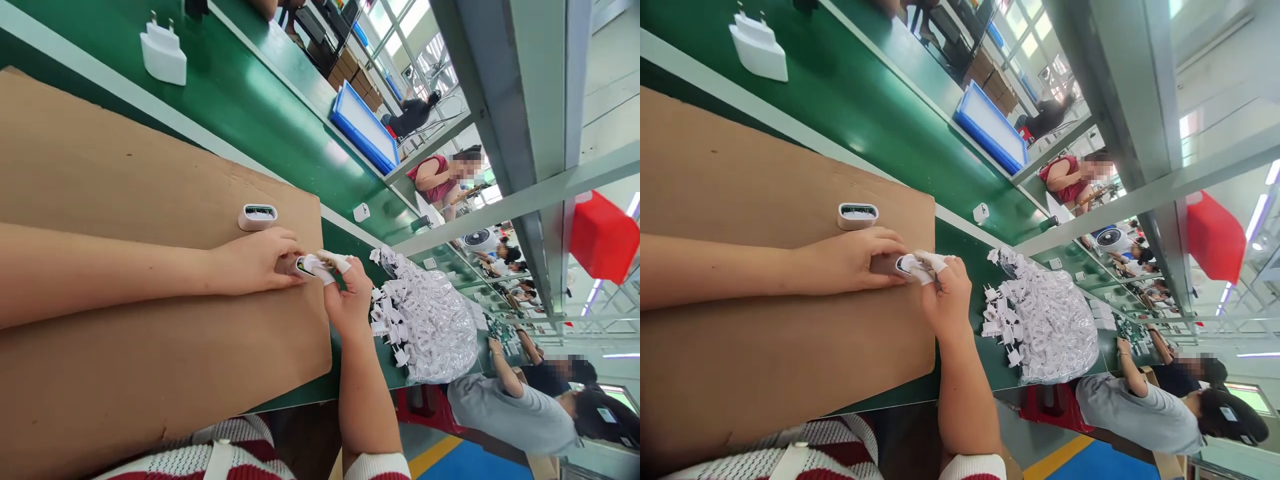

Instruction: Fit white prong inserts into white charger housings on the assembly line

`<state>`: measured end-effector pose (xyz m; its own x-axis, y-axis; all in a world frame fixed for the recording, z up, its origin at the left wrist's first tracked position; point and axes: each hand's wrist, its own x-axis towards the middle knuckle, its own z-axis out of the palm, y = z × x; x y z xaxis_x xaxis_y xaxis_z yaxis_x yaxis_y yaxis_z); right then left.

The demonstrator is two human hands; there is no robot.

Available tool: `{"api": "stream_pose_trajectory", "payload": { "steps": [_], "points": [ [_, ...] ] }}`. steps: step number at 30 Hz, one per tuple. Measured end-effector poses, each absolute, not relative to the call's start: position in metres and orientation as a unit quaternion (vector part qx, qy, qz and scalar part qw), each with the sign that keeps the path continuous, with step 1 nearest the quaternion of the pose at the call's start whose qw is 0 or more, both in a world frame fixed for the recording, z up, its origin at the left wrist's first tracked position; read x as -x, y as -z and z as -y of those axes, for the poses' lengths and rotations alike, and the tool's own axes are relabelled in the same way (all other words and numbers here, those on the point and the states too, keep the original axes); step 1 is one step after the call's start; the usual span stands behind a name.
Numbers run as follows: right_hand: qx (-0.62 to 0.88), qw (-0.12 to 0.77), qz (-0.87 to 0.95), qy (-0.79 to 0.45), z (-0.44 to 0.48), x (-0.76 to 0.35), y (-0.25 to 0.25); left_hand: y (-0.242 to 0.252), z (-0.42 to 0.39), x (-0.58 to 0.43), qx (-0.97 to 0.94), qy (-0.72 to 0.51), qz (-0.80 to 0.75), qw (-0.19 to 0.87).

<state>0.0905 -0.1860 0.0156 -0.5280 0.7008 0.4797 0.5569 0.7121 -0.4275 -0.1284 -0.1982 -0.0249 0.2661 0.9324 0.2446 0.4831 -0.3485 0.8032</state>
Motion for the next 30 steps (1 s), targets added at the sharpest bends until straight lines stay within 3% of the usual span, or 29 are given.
{"api": "stream_pose_trajectory", "payload": {
  "steps": [9, 20, 24, 28, 30],
  "points": [
    [0.339, 0.232, 0.912, 0.010, 0.189, -0.080, -0.016, 0.037, 0.197, 0.127, -0.733, -0.374, -0.476, 0.311],
    [0.417, 0.169, 0.893, -0.017, 0.182, -0.076, -0.019, 0.032, 0.198, 0.126, -0.727, -0.375, -0.487, 0.306],
    [0.453, 0.221, 0.861, -0.071, 0.187, -0.076, -0.009, 0.032, 0.198, 0.123, -0.732, -0.369, -0.490, 0.297],
    [0.455, 0.316, 0.801, -0.227, 0.177, -0.086, -0.004, 0.026, 0.201, 0.125, -0.717, -0.356, -0.510, 0.315],
    [0.478, 0.372, 0.763, -0.226, 0.161, -0.100, -0.009, 0.015, 0.203, 0.131, -0.716, -0.363, -0.512, 0.307]
  ]
}}
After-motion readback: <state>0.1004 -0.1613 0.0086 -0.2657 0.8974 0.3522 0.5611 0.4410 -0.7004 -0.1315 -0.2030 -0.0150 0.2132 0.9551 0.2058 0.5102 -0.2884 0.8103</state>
